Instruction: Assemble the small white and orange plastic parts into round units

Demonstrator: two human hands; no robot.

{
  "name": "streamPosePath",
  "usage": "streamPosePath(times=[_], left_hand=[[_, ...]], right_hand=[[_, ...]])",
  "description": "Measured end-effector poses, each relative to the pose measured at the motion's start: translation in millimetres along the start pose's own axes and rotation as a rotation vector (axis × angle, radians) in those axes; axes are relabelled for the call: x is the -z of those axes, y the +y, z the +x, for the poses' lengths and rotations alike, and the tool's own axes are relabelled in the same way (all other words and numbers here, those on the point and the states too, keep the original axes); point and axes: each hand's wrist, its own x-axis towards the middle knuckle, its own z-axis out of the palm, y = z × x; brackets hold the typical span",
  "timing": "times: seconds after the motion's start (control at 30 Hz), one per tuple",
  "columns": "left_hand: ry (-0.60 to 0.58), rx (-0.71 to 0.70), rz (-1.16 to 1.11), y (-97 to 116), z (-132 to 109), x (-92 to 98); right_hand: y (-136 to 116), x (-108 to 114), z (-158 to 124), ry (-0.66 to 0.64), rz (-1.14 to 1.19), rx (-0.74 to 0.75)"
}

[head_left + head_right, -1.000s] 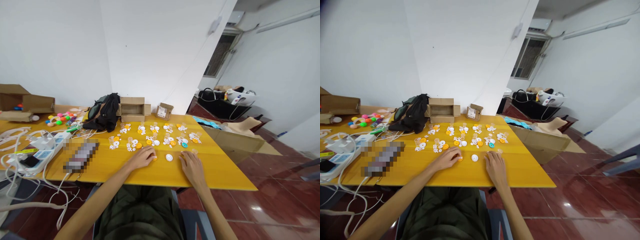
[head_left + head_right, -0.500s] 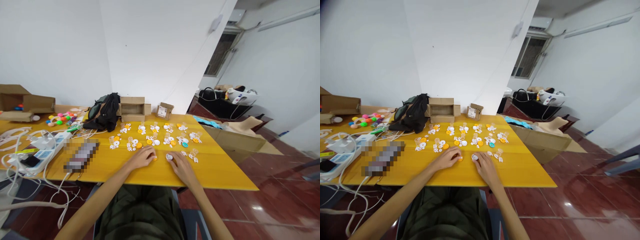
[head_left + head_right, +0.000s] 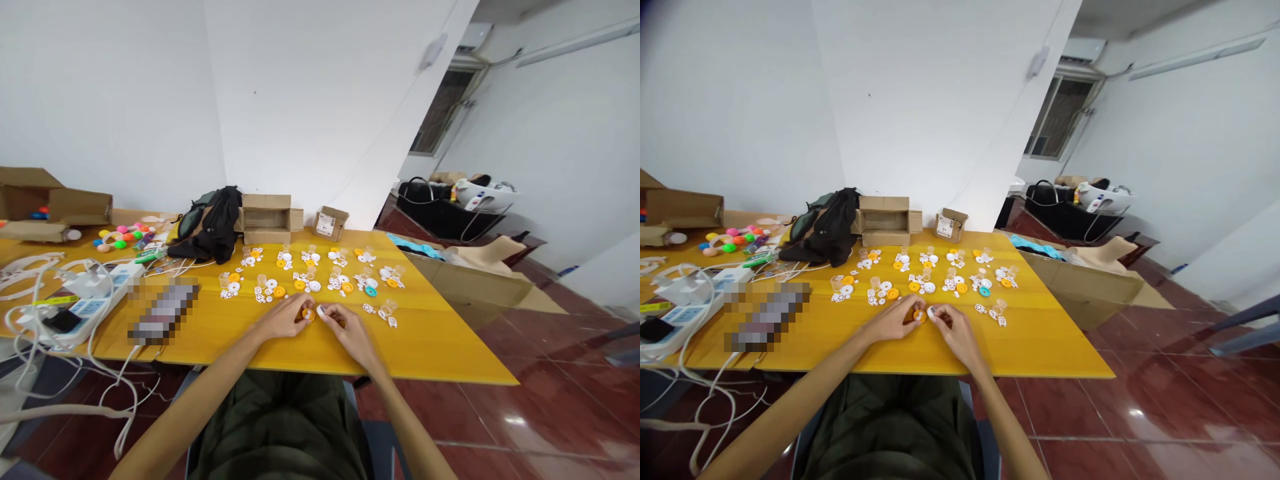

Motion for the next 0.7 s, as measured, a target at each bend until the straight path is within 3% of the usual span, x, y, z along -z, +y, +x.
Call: streamPosePath(times=[0.37,0.7], left_hand=[[-0.005,-0.006,-0.063,2.3,-0.9,1.2],[-0.012,0.026,-0.175,-3.8,-0.4,-4.2]], right_hand=[[12.0,0.4,2.1,0.019,0.232,-0.11],[15.0,5.3,4.4,0.048,0.281,-0.18]])
